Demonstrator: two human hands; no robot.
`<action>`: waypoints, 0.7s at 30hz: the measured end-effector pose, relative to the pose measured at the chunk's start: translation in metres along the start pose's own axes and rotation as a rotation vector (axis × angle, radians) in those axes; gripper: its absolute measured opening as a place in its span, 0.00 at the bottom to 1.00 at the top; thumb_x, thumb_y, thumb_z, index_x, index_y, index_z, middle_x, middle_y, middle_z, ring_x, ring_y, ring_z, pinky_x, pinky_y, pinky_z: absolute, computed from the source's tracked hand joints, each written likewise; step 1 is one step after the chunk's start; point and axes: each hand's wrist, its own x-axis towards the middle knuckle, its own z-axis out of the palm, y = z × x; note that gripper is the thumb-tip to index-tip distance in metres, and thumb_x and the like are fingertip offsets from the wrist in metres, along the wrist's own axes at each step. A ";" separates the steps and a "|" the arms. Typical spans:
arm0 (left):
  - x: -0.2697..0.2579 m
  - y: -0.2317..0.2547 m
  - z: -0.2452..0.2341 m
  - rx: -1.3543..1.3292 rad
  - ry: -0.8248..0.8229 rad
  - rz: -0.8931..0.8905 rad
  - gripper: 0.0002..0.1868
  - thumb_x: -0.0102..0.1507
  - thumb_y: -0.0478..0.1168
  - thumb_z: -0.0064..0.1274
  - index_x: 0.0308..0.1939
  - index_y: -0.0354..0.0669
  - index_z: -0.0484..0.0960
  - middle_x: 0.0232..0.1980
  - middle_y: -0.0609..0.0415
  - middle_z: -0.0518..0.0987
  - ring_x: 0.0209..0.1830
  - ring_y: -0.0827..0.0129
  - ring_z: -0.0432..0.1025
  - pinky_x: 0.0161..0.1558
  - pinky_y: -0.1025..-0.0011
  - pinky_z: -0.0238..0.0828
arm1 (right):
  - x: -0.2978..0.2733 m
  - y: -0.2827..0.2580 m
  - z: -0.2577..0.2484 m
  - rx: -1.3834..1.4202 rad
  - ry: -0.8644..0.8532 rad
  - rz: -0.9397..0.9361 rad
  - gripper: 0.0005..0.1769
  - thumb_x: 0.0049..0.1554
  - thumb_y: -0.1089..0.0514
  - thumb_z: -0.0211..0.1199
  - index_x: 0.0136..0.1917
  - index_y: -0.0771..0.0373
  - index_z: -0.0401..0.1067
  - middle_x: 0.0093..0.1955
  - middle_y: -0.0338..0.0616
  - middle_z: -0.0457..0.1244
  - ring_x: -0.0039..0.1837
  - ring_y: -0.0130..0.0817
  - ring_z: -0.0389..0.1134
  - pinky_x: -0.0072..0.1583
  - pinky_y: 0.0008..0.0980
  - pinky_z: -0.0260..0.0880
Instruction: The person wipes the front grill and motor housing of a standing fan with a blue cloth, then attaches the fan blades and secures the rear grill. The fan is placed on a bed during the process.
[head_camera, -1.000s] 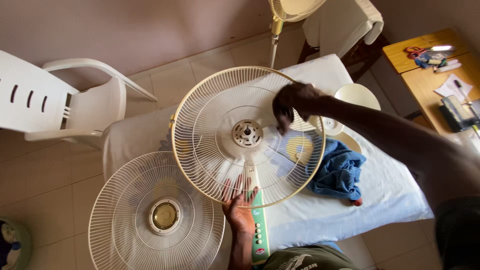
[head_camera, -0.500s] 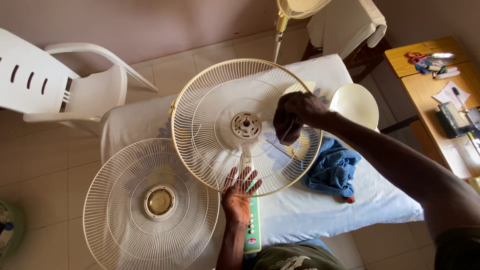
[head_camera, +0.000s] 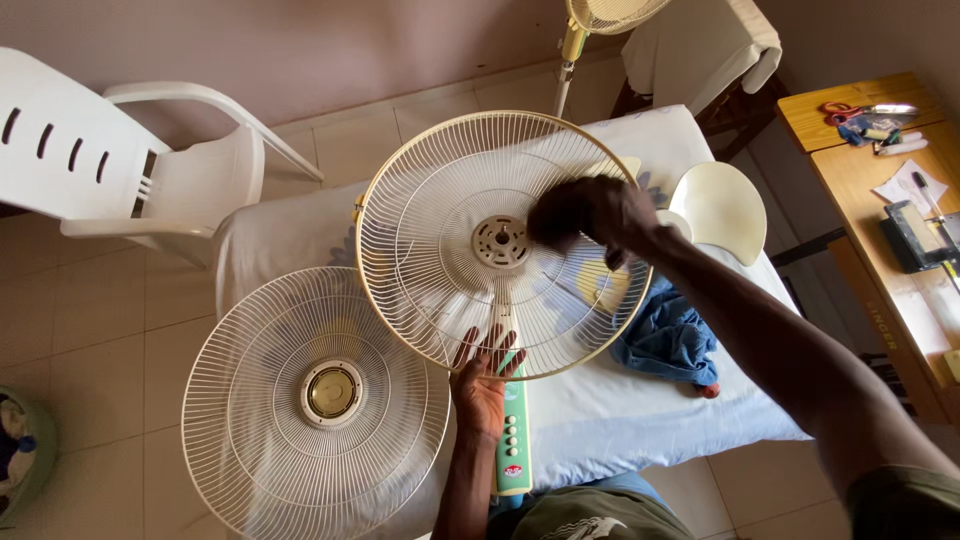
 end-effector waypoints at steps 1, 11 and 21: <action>0.001 0.001 0.000 0.072 0.018 0.067 0.44 0.54 0.35 0.62 0.72 0.29 0.61 0.65 0.37 0.76 0.62 0.49 0.75 0.59 0.46 0.73 | 0.005 0.002 0.001 -0.084 0.085 0.120 0.21 0.62 0.64 0.55 0.68 0.61 0.72 0.59 0.54 0.68 0.39 0.41 0.73 0.33 0.30 0.70; 0.013 0.005 -0.015 0.092 0.196 0.130 0.38 0.59 0.44 0.59 0.71 0.45 0.63 0.66 0.47 0.72 0.64 0.57 0.71 0.59 0.46 0.71 | -0.041 -0.131 0.046 0.193 -0.274 -0.307 0.22 0.69 0.53 0.43 0.66 0.67 0.68 0.50 0.48 0.69 0.41 0.33 0.73 0.41 0.33 0.74; 0.016 0.034 0.000 0.260 0.248 0.125 0.38 0.62 0.46 0.55 0.74 0.49 0.57 0.69 0.45 0.68 0.66 0.57 0.69 0.64 0.49 0.73 | -0.012 -0.167 0.058 0.079 0.008 -0.491 0.18 0.71 0.50 0.44 0.59 0.54 0.75 0.53 0.50 0.71 0.48 0.42 0.75 0.43 0.44 0.77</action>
